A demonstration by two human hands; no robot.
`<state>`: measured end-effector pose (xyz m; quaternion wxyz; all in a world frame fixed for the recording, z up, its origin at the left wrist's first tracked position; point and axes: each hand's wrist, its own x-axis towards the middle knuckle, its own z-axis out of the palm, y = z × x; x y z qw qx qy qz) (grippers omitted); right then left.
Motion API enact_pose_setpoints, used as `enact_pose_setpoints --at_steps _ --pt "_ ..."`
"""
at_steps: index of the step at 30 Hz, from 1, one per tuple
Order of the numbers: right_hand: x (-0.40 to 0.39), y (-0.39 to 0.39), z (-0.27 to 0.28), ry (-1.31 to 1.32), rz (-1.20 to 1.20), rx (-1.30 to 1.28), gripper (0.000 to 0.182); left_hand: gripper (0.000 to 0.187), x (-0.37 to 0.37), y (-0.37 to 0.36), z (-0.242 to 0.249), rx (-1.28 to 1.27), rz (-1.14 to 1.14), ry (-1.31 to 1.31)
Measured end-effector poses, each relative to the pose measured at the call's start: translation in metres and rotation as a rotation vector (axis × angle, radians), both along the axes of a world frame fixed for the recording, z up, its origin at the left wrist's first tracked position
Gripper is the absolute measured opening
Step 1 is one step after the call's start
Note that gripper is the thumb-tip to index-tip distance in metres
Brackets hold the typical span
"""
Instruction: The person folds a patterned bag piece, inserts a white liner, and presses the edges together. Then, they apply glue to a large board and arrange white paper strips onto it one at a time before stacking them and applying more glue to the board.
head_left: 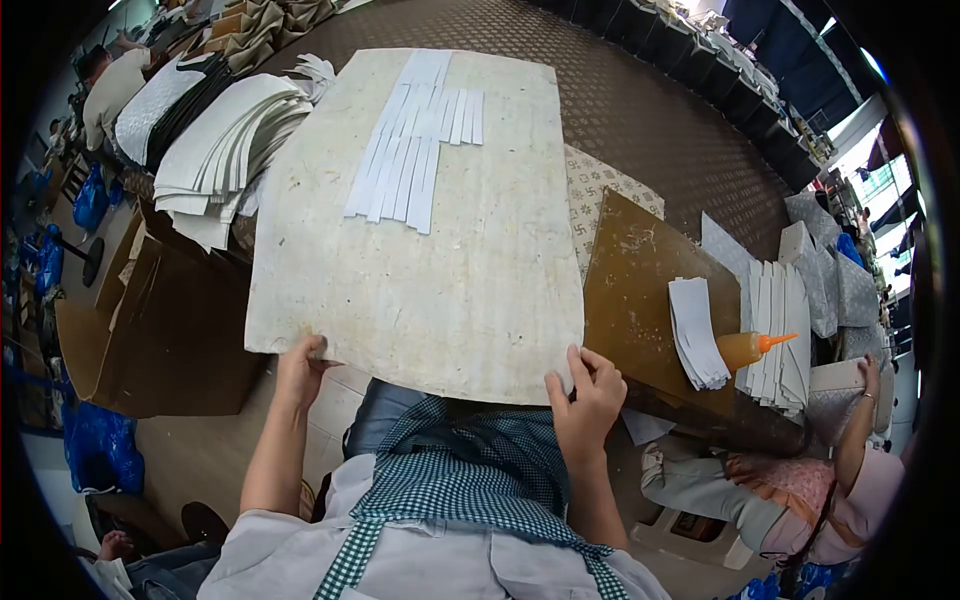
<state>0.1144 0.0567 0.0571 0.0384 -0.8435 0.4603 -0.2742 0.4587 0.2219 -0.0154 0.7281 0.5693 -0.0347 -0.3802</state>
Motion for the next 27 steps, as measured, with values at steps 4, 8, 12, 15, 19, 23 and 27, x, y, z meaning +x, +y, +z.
enact_pose_setpoints --at_steps 4,8,12,15,19,23,27 --pt "-0.009 0.033 0.003 -0.011 0.078 0.105 0.035 0.037 0.034 -0.035 0.045 0.257 -0.290 -0.149" --pt "-0.003 0.047 0.011 -0.070 0.078 0.236 0.016 0.035 0.065 -0.069 0.076 0.448 -0.340 -0.448" --pt "0.004 0.051 0.006 -0.164 0.381 0.471 0.007 0.034 0.110 -0.071 0.074 0.522 -0.046 -0.609" --pt "0.024 0.034 0.027 -0.450 0.502 0.447 0.007 0.021 0.104 -0.047 0.056 -0.021 0.178 -0.251" --pt "0.082 -0.030 0.055 -0.381 0.596 0.140 0.023 0.027 0.028 -0.036 0.013 -0.160 0.099 0.173" --pt "0.167 -0.093 0.052 -0.339 0.643 0.198 0.038 0.058 -0.049 -0.057 0.025 -0.163 -0.045 0.079" --pt "0.224 -0.125 0.035 -0.166 0.657 0.231 0.042 0.056 -0.047 -0.035 0.020 -0.181 -0.133 0.035"
